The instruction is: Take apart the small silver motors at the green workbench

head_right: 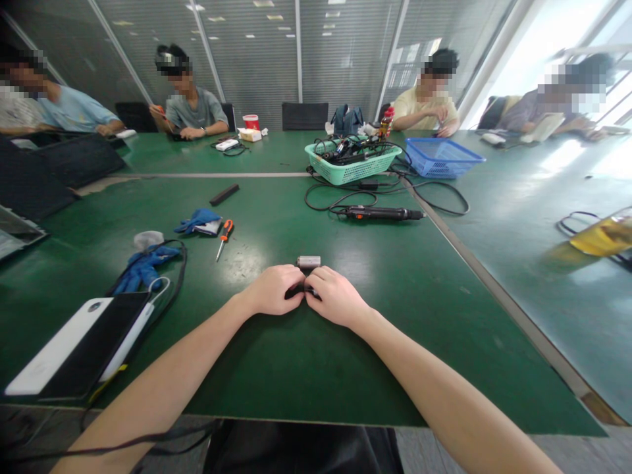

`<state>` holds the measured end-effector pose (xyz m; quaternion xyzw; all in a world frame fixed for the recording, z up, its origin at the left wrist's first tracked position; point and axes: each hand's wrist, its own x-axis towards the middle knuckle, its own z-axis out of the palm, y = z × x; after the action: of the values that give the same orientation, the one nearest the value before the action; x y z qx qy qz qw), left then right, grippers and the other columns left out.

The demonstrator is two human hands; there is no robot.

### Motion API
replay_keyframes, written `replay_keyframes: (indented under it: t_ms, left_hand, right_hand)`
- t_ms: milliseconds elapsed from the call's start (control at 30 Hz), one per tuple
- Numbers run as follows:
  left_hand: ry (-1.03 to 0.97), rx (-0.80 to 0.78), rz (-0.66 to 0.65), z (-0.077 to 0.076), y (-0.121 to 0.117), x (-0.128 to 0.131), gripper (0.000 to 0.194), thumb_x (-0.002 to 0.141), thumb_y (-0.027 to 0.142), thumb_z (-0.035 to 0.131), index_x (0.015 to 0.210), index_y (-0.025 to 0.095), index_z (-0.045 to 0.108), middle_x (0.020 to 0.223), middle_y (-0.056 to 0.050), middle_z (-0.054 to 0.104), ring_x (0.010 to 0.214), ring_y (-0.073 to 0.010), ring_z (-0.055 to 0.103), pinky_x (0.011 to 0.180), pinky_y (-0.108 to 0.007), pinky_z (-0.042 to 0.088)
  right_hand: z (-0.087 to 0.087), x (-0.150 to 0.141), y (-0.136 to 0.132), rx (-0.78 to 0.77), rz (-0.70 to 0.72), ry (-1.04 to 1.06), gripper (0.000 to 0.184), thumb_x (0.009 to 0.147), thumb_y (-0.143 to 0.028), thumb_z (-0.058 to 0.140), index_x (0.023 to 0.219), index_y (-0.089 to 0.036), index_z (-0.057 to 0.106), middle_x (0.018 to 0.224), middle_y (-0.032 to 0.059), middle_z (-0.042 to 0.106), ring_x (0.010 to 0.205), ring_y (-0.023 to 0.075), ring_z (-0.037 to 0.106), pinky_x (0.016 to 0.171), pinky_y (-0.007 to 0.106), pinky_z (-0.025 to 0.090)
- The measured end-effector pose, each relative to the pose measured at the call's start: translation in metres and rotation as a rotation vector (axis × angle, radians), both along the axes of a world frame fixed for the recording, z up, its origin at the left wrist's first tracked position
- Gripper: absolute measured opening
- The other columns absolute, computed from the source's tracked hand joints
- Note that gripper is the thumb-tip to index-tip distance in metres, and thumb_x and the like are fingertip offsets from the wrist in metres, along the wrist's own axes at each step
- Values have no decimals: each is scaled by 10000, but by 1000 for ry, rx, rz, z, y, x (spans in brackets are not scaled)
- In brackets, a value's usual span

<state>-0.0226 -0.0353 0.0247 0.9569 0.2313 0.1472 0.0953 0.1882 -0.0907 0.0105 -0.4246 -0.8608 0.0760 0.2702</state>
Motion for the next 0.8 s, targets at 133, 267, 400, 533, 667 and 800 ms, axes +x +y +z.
replay_keyframes:
  t_ms: [133,267,400,533,667,800]
  left_hand:
    - [1,1,-2,0,0,0,124,887,316,576,877,192,566,885,-50,654,816,-202,603,729,-325,466]
    - [11,3,3,1,0,0,135,889,325,572,873,191,567,883,-54,654,823,-205,607,734,-326,470]
    - [12,8,4,0,0,0,131,892,322,568,872,192,563,879,-54,651,825,-204,605,738,-323,466]
    - [11,5,0,0,0,0,134,895,325,567,880,192,567,882,-55,651,818,-201,604,736,-322,464]
    - [7,3,2,2,0,0,130,892,322,572,881,193,572,882,-53,652,821,-202,608,742,-326,472]
    - [3,2,3,2,-1,0,129,891,323,574,889,194,576,889,-53,656,829,-205,611,740,-330,478]
  right_hand:
    - [-1,0,0,-4,1,-1,61,918,-165,580,881,-210,599,967,81,650,952,236,598,862,387,515]
    - [-2,0,0,-8,-1,-12,54,913,-163,589,885,-207,599,969,79,648,956,238,595,874,391,512]
    - [-2,0,0,-6,3,-8,52,920,-164,587,888,-204,598,976,82,649,954,237,595,873,392,513]
    - [-1,-1,0,0,8,3,61,929,-171,579,889,-210,603,970,79,649,949,235,596,869,395,517]
    - [-1,-1,0,2,13,7,59,935,-173,578,897,-207,609,985,85,650,954,236,599,877,398,521]
    - [-1,0,0,4,19,13,64,941,-179,571,912,-210,619,984,84,653,960,237,602,873,400,526]
